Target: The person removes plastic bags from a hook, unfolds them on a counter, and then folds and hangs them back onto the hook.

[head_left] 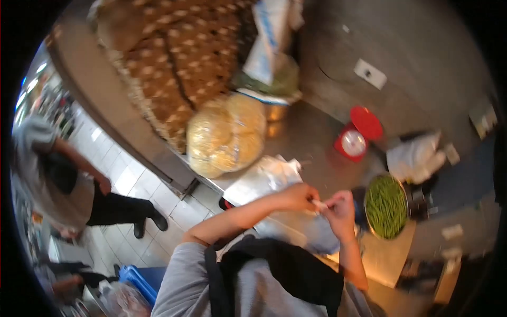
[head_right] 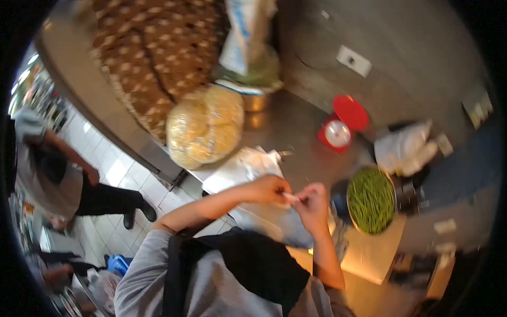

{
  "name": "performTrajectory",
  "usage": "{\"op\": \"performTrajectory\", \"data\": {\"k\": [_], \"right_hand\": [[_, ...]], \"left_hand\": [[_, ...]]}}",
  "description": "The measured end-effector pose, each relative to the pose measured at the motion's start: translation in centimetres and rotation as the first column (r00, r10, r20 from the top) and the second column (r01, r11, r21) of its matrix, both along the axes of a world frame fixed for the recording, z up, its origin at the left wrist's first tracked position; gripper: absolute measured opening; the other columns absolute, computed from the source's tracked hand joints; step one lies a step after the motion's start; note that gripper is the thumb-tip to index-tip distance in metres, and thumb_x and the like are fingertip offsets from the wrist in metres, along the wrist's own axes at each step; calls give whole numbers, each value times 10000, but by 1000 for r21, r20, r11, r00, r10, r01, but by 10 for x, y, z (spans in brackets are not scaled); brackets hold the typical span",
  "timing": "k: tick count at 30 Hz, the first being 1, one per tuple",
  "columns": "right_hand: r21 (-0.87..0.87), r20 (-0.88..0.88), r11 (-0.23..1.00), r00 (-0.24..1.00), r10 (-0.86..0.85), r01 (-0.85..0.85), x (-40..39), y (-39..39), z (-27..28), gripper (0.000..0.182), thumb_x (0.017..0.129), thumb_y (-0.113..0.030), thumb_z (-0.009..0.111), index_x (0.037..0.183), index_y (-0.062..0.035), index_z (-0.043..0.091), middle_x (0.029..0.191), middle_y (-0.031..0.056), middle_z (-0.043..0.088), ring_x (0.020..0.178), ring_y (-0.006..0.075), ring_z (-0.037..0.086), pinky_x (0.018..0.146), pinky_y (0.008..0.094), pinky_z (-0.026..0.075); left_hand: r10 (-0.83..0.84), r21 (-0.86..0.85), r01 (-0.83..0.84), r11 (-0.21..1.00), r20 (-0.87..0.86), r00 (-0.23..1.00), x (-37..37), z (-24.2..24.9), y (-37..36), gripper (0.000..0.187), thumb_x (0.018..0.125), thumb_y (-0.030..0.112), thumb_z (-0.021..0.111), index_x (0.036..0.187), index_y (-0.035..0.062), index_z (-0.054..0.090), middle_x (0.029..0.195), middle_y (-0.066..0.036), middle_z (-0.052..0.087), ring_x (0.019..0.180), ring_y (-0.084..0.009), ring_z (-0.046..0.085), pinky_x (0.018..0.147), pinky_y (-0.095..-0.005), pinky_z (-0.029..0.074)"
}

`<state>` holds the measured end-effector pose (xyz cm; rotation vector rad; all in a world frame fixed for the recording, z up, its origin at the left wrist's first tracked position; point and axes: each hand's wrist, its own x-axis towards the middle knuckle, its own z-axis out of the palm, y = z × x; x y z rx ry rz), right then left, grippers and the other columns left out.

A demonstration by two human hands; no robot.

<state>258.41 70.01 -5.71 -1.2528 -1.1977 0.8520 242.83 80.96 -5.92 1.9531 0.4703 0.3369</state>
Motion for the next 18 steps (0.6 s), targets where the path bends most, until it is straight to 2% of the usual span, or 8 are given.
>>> {"op": "performTrajectory", "data": {"k": [2,4,7,9,11,14,17,18], "right_hand": [[-85,32,996,999,20,-17,8,3,-1,389,730,104,619,956,-73,356,746,38,533,656,96,546,550,215,443],[-168,-39,984,998,45,-51,9,5,4,317,742,54,643,931,-32,403,799,1,448,644,63,496,569,191,432],[-149,-83,988,996,35,-47,9,8,-3,311,749,34,640,938,-30,402,791,5,438,640,59,496,573,196,430],[-105,112,994,994,19,-7,8,7,-4,317,749,22,641,944,-30,396,780,15,466,640,64,506,579,203,432],[-89,152,996,988,18,-5,4,8,2,328,748,9,638,953,-28,384,753,41,540,650,84,532,598,221,443],[-106,159,994,987,2,15,0,10,14,321,753,18,626,950,-25,376,741,62,579,648,105,548,593,226,447],[-76,296,996,955,-30,54,-12,2,31,307,758,58,608,949,-24,382,796,46,545,695,93,535,622,215,445],[-56,274,996,960,-55,74,-14,1,29,305,759,58,607,947,-23,380,797,54,551,696,96,541,627,220,447]], "left_hand": [[-22,-158,20,987,-12,1000,0,-2,5,206,788,236,670,835,40,626,723,-18,581,683,-104,522,609,-257,413],[-6,-446,-24,895,-66,998,1,0,5,162,817,202,642,851,45,623,766,12,573,735,-79,497,657,-226,389],[36,-640,-102,762,-116,993,2,0,2,134,830,187,627,863,57,621,795,23,567,763,-59,482,687,-204,371],[71,-635,-104,765,-77,995,2,-9,1,142,836,196,621,848,55,629,784,22,564,756,-66,467,689,-216,369],[98,-632,-107,768,-49,994,3,-9,4,151,843,204,614,848,54,631,779,23,560,752,-69,456,689,-225,368],[95,-638,-106,763,-52,994,-1,-4,3,146,851,195,606,860,50,620,791,26,557,764,-63,460,700,-220,372],[33,-602,-60,796,-56,998,-3,1,7,127,854,168,599,863,42,604,811,24,563,794,-53,483,731,-202,380],[0,-585,-29,810,-50,999,-4,4,8,130,856,170,598,868,40,601,812,22,563,795,-54,483,734,-201,381]]}}
